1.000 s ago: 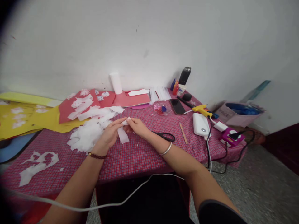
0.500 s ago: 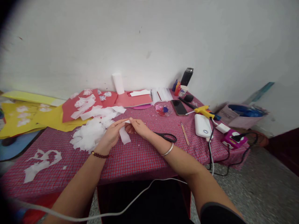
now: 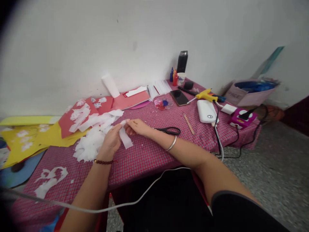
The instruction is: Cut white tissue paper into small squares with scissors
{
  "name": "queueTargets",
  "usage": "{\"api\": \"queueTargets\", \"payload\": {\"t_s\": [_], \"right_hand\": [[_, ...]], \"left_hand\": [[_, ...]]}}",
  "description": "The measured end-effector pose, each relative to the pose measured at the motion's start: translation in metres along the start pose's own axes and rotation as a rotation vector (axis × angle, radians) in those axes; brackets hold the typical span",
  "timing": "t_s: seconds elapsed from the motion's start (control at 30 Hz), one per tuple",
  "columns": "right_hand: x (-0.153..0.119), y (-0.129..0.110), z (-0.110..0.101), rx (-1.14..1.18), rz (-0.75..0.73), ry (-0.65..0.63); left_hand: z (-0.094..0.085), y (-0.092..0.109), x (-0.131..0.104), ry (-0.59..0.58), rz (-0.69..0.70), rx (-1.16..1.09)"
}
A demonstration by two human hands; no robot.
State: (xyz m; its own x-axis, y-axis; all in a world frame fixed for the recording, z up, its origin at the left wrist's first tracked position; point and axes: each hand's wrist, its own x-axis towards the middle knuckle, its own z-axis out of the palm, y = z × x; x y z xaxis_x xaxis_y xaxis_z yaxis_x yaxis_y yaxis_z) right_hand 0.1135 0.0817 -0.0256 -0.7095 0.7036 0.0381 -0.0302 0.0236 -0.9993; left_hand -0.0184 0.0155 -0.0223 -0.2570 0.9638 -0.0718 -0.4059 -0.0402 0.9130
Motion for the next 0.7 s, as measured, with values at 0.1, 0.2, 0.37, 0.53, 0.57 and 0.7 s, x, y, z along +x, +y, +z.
{"api": "queueTargets", "payload": {"t_s": [0.1,0.2,0.37,0.53,0.57,0.7], "right_hand": [[0.000,-0.002,0.000,0.026,0.035,-0.008],[0.000,-0.005,0.000,0.085,0.092,0.003],[0.001,-0.010,-0.003,0.262,0.231,0.012],[-0.002,-0.015,-0.004,0.263,0.277,0.028],[-0.002,-0.015,-0.003,0.244,0.276,0.041],[-0.003,-0.015,-0.002,0.223,0.265,0.078]], "left_hand": [[0.003,0.002,-0.002,0.006,0.023,0.032],[0.005,0.005,-0.005,0.003,0.048,0.106],[0.006,0.006,-0.009,-0.011,0.076,0.238],[0.003,0.002,-0.008,-0.056,0.092,0.299],[0.003,0.002,-0.007,-0.067,0.100,0.304],[0.004,0.004,-0.009,-0.111,0.129,0.324]]}}
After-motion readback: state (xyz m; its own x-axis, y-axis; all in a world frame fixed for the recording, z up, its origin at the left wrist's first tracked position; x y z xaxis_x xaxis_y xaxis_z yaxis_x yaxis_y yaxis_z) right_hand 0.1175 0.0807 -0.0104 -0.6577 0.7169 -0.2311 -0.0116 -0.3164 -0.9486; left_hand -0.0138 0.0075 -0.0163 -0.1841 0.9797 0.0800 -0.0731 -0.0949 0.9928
